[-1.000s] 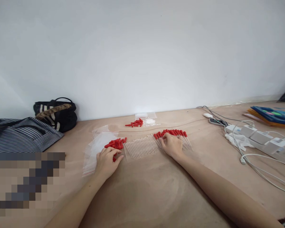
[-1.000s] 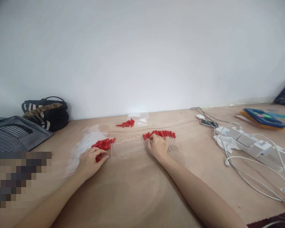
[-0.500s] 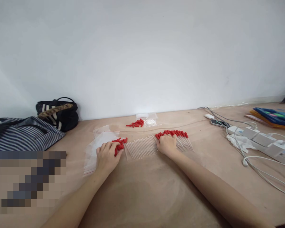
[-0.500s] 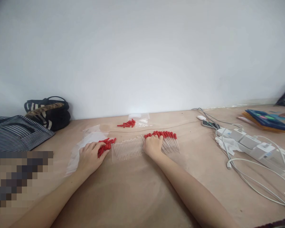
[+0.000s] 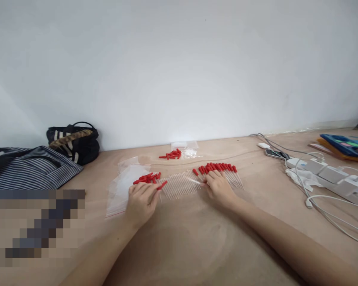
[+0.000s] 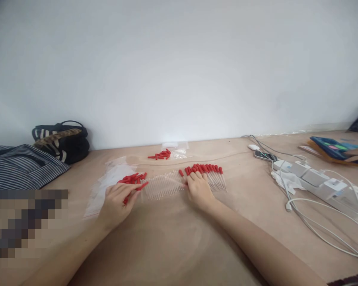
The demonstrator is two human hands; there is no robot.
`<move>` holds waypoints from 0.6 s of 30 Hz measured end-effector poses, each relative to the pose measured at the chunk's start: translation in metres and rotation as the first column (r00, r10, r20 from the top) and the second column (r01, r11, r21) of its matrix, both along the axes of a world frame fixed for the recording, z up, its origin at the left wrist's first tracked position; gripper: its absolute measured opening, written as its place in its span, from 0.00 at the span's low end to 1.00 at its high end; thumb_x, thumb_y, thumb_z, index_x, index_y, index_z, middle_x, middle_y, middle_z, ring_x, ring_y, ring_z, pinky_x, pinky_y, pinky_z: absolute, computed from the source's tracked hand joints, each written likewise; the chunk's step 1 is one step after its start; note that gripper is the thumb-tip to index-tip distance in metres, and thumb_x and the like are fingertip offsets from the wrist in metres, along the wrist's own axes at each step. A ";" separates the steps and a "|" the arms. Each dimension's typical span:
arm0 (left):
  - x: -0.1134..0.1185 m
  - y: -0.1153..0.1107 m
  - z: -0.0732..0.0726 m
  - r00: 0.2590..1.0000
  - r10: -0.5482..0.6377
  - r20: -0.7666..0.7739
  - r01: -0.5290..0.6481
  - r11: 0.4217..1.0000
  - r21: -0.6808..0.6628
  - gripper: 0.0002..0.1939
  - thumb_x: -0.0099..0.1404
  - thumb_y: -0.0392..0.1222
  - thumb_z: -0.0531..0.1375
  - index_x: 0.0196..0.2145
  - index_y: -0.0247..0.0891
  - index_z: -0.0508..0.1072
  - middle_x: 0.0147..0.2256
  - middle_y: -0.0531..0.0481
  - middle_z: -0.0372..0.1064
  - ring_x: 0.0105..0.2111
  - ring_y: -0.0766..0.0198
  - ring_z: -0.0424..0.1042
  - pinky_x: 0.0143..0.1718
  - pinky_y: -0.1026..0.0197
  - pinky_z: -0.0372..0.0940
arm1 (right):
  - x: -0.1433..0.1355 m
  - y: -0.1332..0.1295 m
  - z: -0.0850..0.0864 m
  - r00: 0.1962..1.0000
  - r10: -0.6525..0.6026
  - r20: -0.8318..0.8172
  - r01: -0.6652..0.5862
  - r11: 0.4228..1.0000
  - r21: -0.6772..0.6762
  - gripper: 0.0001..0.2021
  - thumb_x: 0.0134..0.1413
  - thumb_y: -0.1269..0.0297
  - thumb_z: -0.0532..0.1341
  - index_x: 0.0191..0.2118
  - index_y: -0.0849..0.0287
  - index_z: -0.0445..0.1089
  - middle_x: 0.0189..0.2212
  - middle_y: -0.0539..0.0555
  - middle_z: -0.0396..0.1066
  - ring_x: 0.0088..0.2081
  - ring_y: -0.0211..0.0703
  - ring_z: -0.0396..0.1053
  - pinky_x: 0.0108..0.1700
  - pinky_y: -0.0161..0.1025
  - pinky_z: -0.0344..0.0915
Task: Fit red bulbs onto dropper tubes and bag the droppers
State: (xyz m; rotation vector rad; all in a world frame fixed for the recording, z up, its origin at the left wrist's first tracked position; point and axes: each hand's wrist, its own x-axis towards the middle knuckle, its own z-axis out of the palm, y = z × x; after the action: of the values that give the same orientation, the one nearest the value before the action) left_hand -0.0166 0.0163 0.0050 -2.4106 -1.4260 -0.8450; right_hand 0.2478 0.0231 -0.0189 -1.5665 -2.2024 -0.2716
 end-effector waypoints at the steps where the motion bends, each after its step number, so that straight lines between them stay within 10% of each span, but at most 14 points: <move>1: 0.002 -0.005 0.000 0.996 -0.083 0.027 0.084 0.995 -0.050 0.11 0.62 0.40 0.50 0.37 0.40 0.72 0.32 0.48 0.73 0.36 0.58 0.67 0.40 0.56 0.54 | 0.006 -0.007 -0.002 0.996 0.091 0.010 -0.091 0.996 0.002 0.10 0.56 0.65 0.51 0.29 0.61 0.66 0.30 0.55 0.66 0.35 0.43 0.59 0.38 0.40 0.48; 8: 0.010 -0.015 -0.012 0.929 -0.349 0.122 0.369 0.877 -0.306 0.09 0.60 0.36 0.52 0.35 0.42 0.71 0.31 0.51 0.72 0.34 0.61 0.67 0.38 0.58 0.59 | 0.027 -0.031 -0.009 0.952 0.303 -0.039 -0.306 0.948 -0.089 0.10 0.56 0.63 0.53 0.27 0.60 0.65 0.27 0.52 0.65 0.33 0.40 0.59 0.37 0.39 0.48; 18: 0.026 -0.018 -0.017 0.955 -0.205 0.213 0.278 0.865 -0.417 0.10 0.57 0.40 0.56 0.36 0.40 0.72 0.34 0.48 0.68 0.34 0.61 0.68 0.36 0.59 0.63 | 0.010 -0.025 0.002 0.942 0.248 -0.227 -0.301 0.923 -0.240 0.09 0.46 0.57 0.61 0.30 0.58 0.66 0.31 0.50 0.66 0.37 0.41 0.61 0.38 0.39 0.49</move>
State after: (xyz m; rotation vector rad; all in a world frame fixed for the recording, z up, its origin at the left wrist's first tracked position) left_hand 0.0095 -0.0013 -0.0116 -2.9781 -1.5322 -0.8614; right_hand 0.2582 -0.0017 -0.0169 -1.3193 -2.3398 0.2696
